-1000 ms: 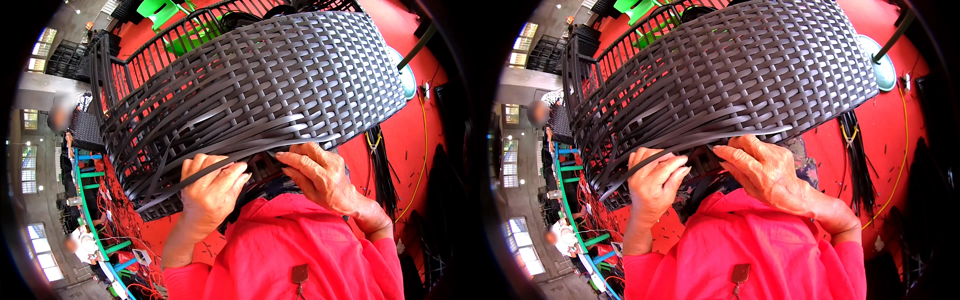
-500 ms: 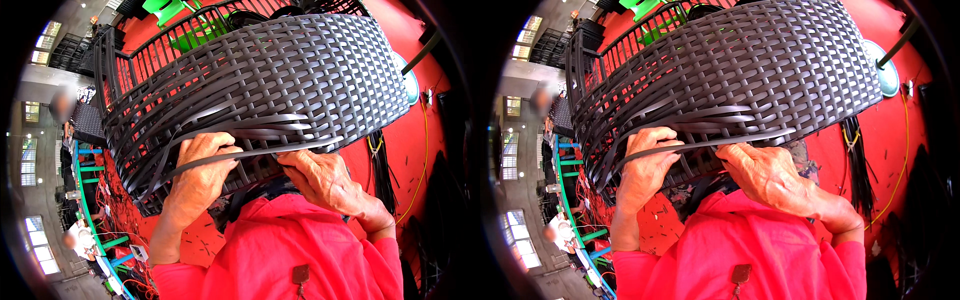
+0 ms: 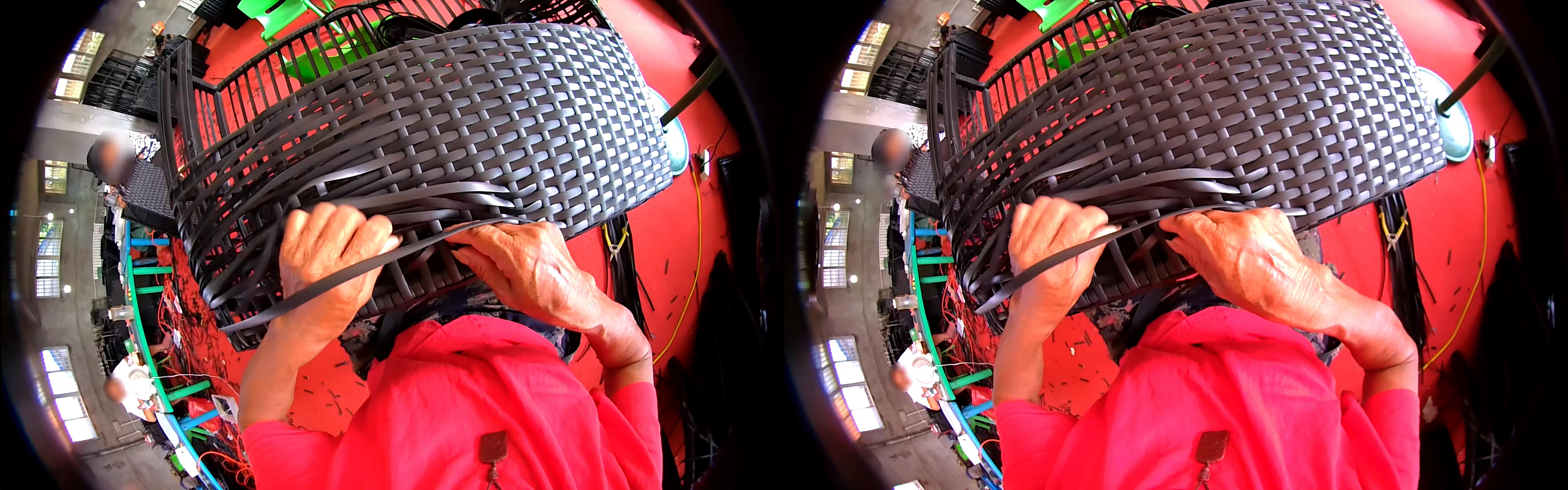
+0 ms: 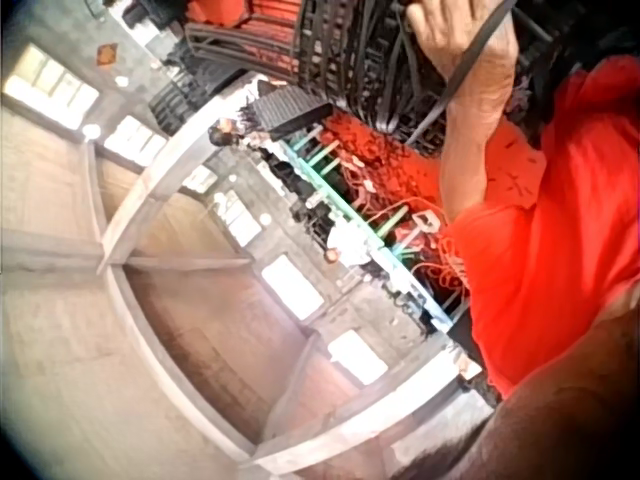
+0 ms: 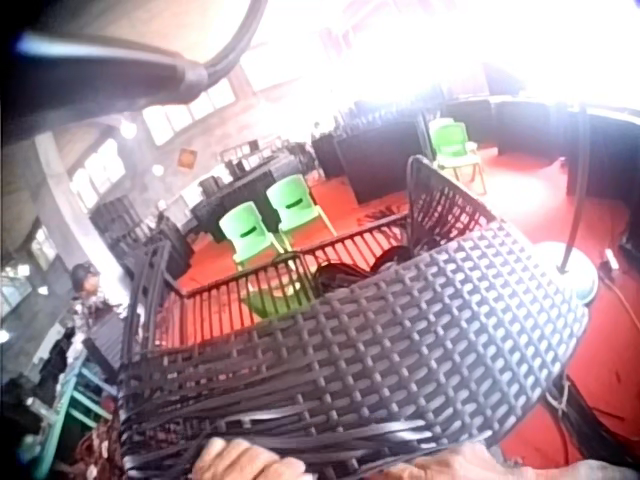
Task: The person weaves black plastic strips onto the frame of a chair, threading the strips through the existing weave and using a pair of shears to trim excess material.
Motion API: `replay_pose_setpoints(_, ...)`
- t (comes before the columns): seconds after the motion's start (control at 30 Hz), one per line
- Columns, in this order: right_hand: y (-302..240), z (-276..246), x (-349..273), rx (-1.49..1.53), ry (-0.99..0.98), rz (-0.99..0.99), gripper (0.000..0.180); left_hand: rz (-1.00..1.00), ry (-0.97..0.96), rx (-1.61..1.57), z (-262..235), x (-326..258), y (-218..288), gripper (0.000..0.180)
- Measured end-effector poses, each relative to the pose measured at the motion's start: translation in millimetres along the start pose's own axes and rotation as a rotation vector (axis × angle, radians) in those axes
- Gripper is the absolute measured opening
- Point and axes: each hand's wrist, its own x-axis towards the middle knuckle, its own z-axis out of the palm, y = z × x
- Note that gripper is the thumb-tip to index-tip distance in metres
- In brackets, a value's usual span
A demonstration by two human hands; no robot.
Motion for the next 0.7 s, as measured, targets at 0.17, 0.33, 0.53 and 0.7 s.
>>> replay_pose_setpoints(0.17, 3.4, -3.1, 4.2, 0.113, -0.012, -0.007, 0.014, -0.156, -0.125, -0.243, -24.6, -11.6, 19.2, 0.017)
replay_pose_setpoints(0.33, 3.9, -1.4, 3.2, 0.117, -0.013, -0.005, 0.015, -0.154, -0.205, -0.151, -21.2, -28.1, 24.8, 0.021)
replay_pose_setpoints(0.53, 4.8, -2.7, 4.0, 0.107, -0.022, -0.033, 0.016, -0.021, -0.186, 0.031, -13.0, -35.0, 18.3, 0.020)
replay_pose_setpoints(0.7, 12.6, -1.3, -2.3, 0.052, -0.057, -0.111, 0.015, 0.145, -0.045, 0.312, -20.2, -49.1, 6.0, 0.027)
